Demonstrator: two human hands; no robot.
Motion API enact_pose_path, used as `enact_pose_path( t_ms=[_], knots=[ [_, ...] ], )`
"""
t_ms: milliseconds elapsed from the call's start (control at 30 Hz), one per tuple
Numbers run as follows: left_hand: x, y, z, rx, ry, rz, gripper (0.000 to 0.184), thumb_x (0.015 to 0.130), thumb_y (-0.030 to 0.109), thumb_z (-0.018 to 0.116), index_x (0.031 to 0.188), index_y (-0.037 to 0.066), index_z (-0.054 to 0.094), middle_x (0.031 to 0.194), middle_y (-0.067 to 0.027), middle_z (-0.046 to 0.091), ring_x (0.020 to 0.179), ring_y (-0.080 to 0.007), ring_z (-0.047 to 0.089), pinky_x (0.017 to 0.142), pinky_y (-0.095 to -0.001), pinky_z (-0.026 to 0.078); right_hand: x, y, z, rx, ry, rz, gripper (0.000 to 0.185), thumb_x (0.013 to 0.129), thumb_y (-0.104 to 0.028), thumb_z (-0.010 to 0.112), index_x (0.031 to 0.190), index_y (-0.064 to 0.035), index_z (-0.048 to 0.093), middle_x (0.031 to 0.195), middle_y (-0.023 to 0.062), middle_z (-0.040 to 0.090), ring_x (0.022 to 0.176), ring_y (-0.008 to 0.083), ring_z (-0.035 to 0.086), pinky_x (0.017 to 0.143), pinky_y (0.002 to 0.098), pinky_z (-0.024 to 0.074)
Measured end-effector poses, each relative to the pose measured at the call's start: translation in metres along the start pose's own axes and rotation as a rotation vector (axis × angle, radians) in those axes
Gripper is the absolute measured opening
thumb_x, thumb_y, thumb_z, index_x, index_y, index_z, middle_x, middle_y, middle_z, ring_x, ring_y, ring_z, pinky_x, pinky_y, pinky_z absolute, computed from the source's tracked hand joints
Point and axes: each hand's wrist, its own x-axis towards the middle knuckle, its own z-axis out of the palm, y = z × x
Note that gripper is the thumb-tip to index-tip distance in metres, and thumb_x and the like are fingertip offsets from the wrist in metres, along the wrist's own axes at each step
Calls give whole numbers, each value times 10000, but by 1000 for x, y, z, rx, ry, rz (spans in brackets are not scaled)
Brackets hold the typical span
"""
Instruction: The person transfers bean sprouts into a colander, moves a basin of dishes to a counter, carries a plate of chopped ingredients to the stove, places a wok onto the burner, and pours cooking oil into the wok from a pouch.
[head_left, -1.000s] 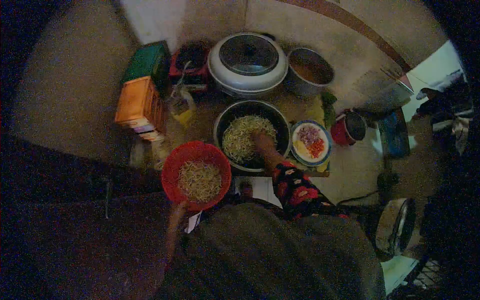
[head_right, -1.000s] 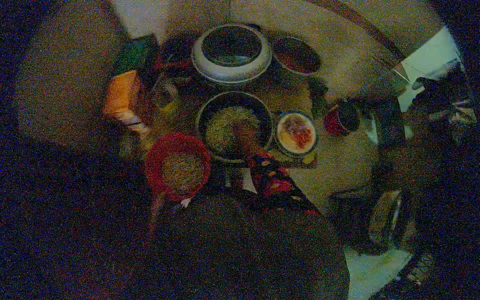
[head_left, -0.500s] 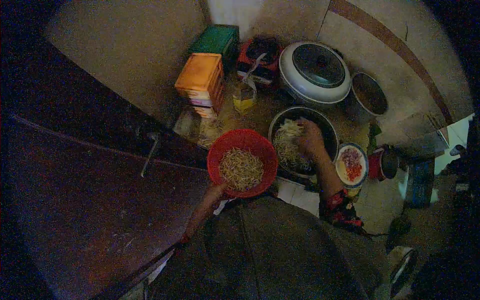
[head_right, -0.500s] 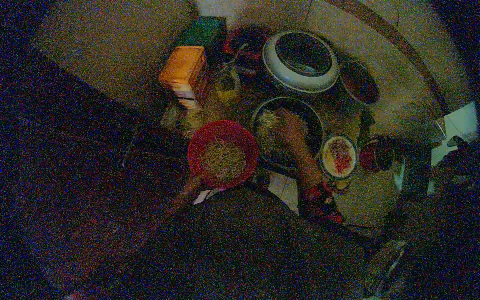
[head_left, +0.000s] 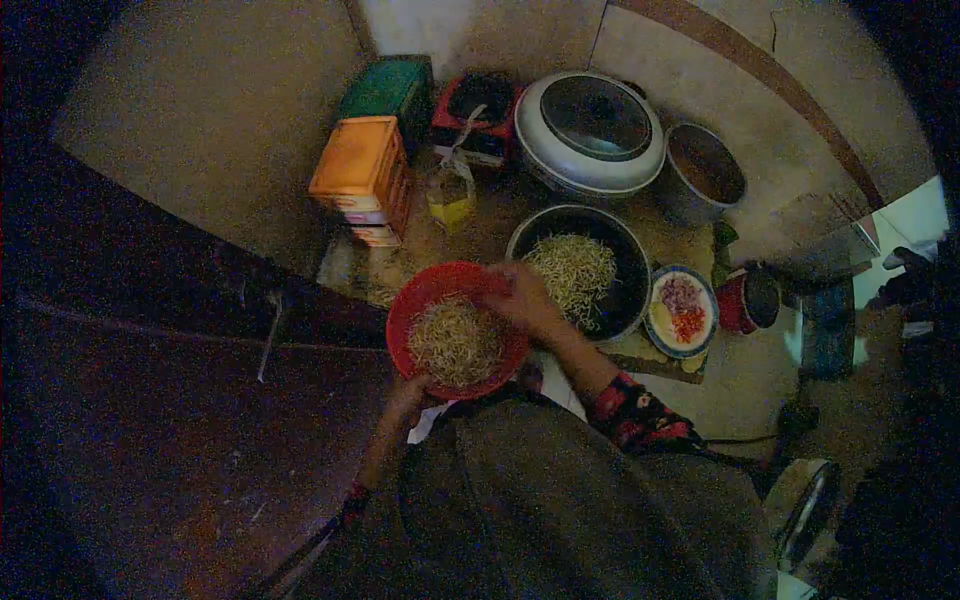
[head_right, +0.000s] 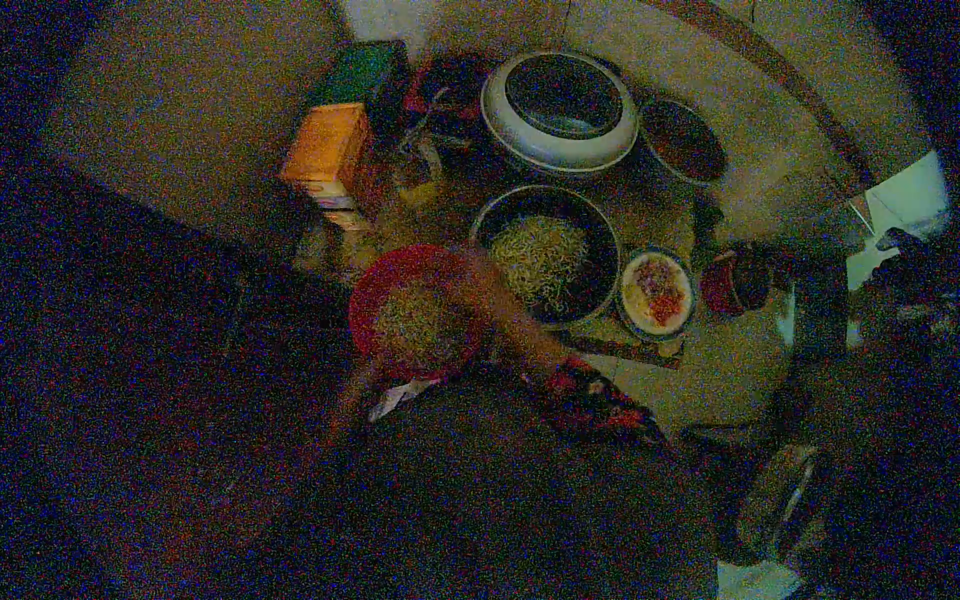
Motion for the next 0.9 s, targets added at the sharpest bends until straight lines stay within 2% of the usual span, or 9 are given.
enact_pose_path(
  t_ms=[67,233,300,400,500,600,700,800,900],
  knots=[
    [9,-8,2,-101,-63,15,425,830,172,521,1221,31,431,1109,-132,563,924,-268,587,719,-397,504,-1,29,-39,-296,55,141,659,643,-189,739,1236,-180,452,1342,163,352,1086,357,490,889,436,438],
    [25,-11,-5,-194,-70,-82,439,827,166,532,1231,34,425,1107,-121,565,942,-262,585,726,-400,504,15,123,-12,-998,-259,94,676,707,-185,646,1318,-248,366,1425,160,213,1106,397,468,895,588,367],
    [41,-19,-9,-175,-72,1,452,827,173,533,1240,36,414,1105,-124,565,946,-268,586,731,-412,507,26,141,-7,-1052,-283,78,634,747,-214,591,1332,-239,348,1431,159,197,1083,403,484,922,605,319],
    [38,-5,-8,-287,-16,-43,460,845,208,524,1251,37,393,1109,-132,561,952,-276,585,738,-426,511,39,155,5,-1132,-313,44,577,807,-257,509,1352,-226,320,1440,158,173,1049,411,508,963,630,247],
    [73,-39,-35,-132,-140,-163,468,850,209,516,1264,41,375,1119,-134,556,952,-282,585,751,-429,512,62,198,19,-789,-323,115,514,822,-251,483,1320,-198,368,1403,174,267,1062,378,511,1006,591,198],
    [34,20,-13,-114,-100,-113,466,856,213,512,1268,45,372,1123,-131,554,944,-277,589,752,-416,512,61,223,40,-693,41,157,428,839,-215,450,1262,-155,434,1296,190,422,1072,346,514,1013,546,228],
    [45,-5,-9,-281,-112,20,478,858,226,509,1276,48,360,1122,-125,554,937,-272,593,753,-413,513,50,230,33,-784,169,-12,427,810,-194,525,1223,-104,466,1213,181,497,1074,334,510,1003,490,284],
    [42,-4,-10,-164,-158,-29,454,872,197,478,1280,44,350,1129,-126,550,949,-272,590,771,-412,514,35,138,-27,-620,13,81,561,712,-182,652,1226,-74,457,1200,182,497,1061,347,508,970,436,349],
    [44,-10,-13,-216,-102,42,468,845,130,483,1284,47,346,1137,-129,544,957,-276,588,772,-414,521,21,92,-61,-72,39,350,674,591,-167,744,1203,-75,478,1192,180,494,1100,341,470,938,412,385]
  ],
)
